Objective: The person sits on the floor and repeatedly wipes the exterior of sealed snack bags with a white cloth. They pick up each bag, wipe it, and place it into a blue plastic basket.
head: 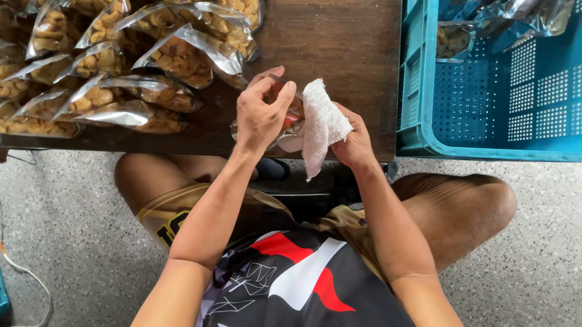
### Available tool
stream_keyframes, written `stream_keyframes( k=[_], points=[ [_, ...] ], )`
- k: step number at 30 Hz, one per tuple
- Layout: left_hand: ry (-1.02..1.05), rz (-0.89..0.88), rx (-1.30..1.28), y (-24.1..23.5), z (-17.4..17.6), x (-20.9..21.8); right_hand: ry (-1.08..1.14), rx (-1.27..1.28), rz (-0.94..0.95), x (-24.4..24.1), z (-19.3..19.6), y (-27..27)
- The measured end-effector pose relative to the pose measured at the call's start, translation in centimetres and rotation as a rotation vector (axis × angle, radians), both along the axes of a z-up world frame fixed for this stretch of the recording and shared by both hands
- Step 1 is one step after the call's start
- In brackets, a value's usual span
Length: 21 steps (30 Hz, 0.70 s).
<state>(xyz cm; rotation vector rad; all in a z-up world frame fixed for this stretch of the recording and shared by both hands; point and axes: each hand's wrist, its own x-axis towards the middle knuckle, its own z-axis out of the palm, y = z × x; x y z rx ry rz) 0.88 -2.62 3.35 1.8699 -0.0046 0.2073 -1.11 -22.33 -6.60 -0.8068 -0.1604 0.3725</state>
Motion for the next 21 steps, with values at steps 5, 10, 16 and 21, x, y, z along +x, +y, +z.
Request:
stream_keyframes(
  k=[5, 10, 16, 21],
  points=[
    [0.213, 0.009, -0.204, 0.1, 0.3, -0.2, -0.065, -0.17, -0.02, 0.2, 0.9, -0.4],
    [0.135, 0.041, -0.226, 0.1, -0.7, -0.3, -0.209, -0.472, -0.032, -0.7, 2.8, 0.5],
    [-0.112, -0.103, -0.061, -0.2, -2.5, -1.0, -0.332, -0.832, -0.219, -1.3, 4.8, 1.7],
    [-0.219, -0.24, 0.028, 0.6, -3.0, -1.1, -0.327, -0.88, -0.214, -0.8, 5.1, 1.1]
  ],
)
